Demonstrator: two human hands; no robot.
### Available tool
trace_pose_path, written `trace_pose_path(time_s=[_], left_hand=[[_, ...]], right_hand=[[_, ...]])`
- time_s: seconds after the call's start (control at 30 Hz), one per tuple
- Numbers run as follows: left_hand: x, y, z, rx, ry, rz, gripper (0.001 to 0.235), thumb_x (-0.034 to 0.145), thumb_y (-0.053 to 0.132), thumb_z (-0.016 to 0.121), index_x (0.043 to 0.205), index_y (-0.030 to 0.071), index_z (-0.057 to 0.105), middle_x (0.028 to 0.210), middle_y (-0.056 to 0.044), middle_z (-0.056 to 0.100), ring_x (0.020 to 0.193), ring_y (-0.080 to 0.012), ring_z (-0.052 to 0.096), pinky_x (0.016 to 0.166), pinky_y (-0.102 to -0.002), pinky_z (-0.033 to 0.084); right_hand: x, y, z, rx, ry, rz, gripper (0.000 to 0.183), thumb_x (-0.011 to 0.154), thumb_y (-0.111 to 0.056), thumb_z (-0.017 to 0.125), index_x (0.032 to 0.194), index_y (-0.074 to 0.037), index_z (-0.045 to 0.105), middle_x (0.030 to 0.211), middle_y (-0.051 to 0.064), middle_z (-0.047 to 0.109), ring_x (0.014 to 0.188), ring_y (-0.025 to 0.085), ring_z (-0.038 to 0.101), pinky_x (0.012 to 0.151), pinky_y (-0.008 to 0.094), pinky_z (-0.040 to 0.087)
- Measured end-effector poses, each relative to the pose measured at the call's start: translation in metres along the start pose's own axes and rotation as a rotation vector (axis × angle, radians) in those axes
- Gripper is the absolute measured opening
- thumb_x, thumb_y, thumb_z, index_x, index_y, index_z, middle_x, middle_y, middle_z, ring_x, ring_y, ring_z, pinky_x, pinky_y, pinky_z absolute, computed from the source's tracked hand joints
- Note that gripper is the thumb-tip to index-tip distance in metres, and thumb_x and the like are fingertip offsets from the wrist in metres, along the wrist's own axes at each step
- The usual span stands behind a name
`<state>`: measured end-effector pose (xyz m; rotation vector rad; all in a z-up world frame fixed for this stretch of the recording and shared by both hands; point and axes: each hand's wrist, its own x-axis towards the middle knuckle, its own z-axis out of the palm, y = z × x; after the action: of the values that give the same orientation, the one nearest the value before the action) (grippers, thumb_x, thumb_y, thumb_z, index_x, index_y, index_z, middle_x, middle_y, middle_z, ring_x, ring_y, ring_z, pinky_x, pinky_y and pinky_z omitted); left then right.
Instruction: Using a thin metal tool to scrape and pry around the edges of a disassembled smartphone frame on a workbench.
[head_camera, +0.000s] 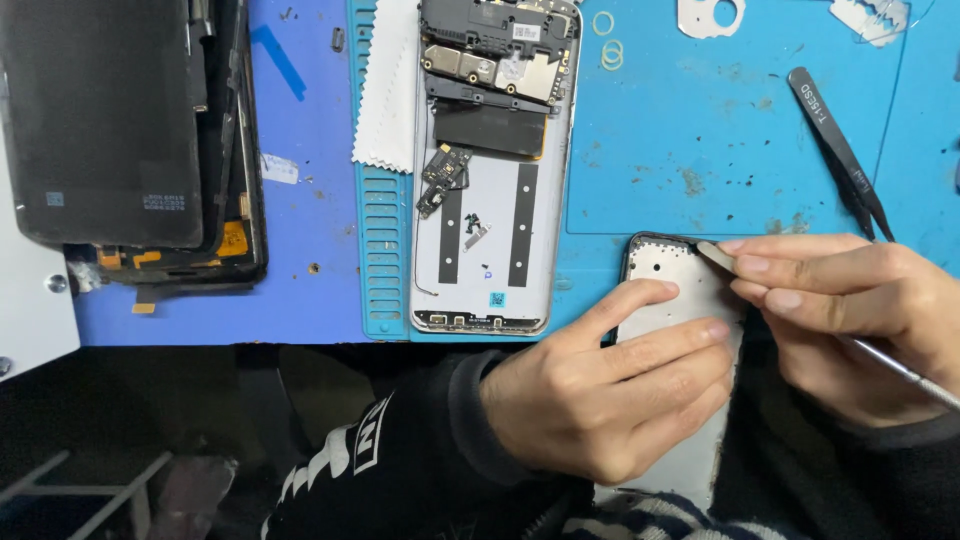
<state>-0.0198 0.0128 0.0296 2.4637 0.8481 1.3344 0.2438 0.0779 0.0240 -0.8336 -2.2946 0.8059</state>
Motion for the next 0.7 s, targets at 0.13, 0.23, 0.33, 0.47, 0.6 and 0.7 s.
trace_pose_path(time_s=[0.13,0.23,0.33,0.47,0.6,0.7], left_hand=[[0.002,0.000,0.001,-0.005,-0.006,0.004,0.014,0.096,0.005,0.069,0.107,-0.004,0.072,0.117,-0.014,0.068,0.124,-0.0265,0.063,0.110,-0.050,0.054],[0.000,0.000,0.001,-0.005,-0.006,-0.003,0.015,0.096,0.005,0.068,0.107,-0.004,0.072,0.117,-0.014,0.068,0.124,-0.0267,0.063,0.110,-0.050,0.053],[-0.002,0.000,0.000,-0.008,-0.005,-0.006,0.014,0.097,0.005,0.068,0.107,-0.004,0.071,0.118,-0.014,0.068,0.125,-0.0269,0.062,0.111,-0.050,0.053],[0.002,0.000,0.000,-0.005,-0.004,-0.002,0.014,0.097,0.005,0.068,0.107,-0.004,0.072,0.117,-0.014,0.068,0.125,-0.0264,0.062,0.110,-0.050,0.053],[-0.001,0.001,0.001,-0.010,-0.010,-0.011,0.014,0.096,0.003,0.066,0.107,-0.004,0.072,0.117,-0.014,0.068,0.125,-0.0266,0.062,0.111,-0.050,0.053],[0.001,0.002,0.001,-0.006,-0.010,-0.011,0.014,0.097,0.003,0.066,0.108,-0.004,0.072,0.118,-0.014,0.068,0.126,-0.0263,0.062,0.111,-0.050,0.053]], right_hand=[[-0.005,-0.001,-0.003,-0.029,-0.036,0.060,0.024,0.081,0.016,0.066,0.097,-0.001,0.066,0.104,0.019,0.073,0.112,0.035,0.072,0.098,0.042,0.060],[-0.014,0.007,-0.003,-0.029,-0.033,0.073,0.025,0.082,0.015,0.067,0.099,-0.002,0.067,0.106,0.019,0.073,0.112,0.034,0.072,0.097,0.041,0.060],[-0.002,0.015,-0.009,-0.021,-0.096,0.012,0.029,0.080,0.014,0.066,0.103,-0.002,0.066,0.107,0.020,0.073,0.113,0.036,0.072,0.099,0.043,0.059],[-0.008,0.012,-0.007,-0.002,-0.156,-0.094,0.039,0.076,0.013,0.066,0.112,-0.003,0.063,0.109,0.021,0.071,0.113,0.039,0.070,0.101,0.046,0.058],[-0.005,0.029,-0.016,0.015,-0.170,-0.094,0.041,0.076,0.013,0.067,0.114,-0.004,0.062,0.111,0.020,0.071,0.114,0.040,0.071,0.103,0.049,0.058],[-0.008,0.026,-0.017,-0.018,-0.327,-0.127,0.044,0.073,0.012,0.066,0.116,-0.001,0.064,0.112,0.021,0.072,0.116,0.042,0.071,0.105,0.053,0.057]])
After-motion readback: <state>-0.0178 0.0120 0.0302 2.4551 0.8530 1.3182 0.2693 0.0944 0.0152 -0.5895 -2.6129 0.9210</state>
